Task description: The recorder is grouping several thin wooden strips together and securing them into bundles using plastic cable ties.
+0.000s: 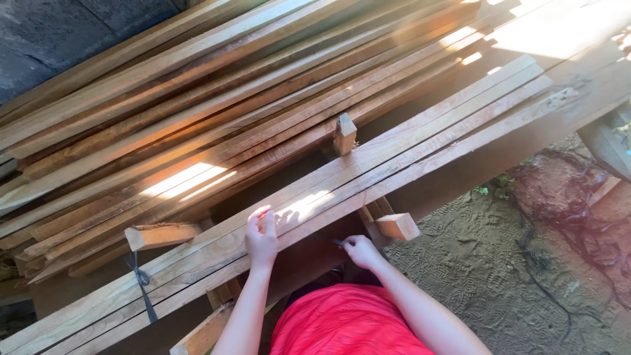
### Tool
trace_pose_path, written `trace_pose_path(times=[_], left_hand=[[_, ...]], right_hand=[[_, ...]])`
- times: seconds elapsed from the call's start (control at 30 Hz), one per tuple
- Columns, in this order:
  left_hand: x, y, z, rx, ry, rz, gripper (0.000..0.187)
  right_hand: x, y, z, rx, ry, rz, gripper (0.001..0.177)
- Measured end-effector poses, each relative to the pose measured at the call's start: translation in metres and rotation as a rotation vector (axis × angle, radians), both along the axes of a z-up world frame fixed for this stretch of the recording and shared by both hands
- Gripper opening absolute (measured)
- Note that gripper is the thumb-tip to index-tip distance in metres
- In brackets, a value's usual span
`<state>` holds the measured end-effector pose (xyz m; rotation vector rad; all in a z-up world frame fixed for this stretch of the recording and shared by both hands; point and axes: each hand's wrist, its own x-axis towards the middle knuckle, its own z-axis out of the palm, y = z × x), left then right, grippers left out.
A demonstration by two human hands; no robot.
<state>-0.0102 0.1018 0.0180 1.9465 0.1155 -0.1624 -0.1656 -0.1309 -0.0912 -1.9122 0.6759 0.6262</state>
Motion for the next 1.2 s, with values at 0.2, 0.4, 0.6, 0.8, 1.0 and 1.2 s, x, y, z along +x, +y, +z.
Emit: trace_pose_path(times=[0.2,0.4,0.6,0.8,1.0,1.2], left_hand=[[0.05,-0.032,-0.027,0.293,-0.293,-0.197,0.023],[0.116,-0.065,-0.031,0.666,0.439,-0.457,0.041],[0.162,-0.077,-0.113,0.708,0.798,-0.8,0.056],[0.171,-0.107,-0.103,0.486,0.961,-0.805,0.056],[0.165,-0.105,-0.152,0.451,0.41,-0.769,0.041],[0.156,-0.12,-0.005,0.345,0.053,-0.519,0.028]], right_hand=[[0.005,0.017,-0.085,0.085,-0.098,-0.211,0.035],[0.022,0.02,-0.07,0.372,0.205,-0.539,0.034],[0.011,0.029,-0.112,0.477,0.168,-0.629,0.027],[0.037,0.037,-0.094,0.414,0.231,-0.583,0.03],[0.033,0.03,-0.105,0.416,0.226,-0.426,0.033],[0.009,0.017,-0.06,0.253,0.119,-0.219,0.034]])
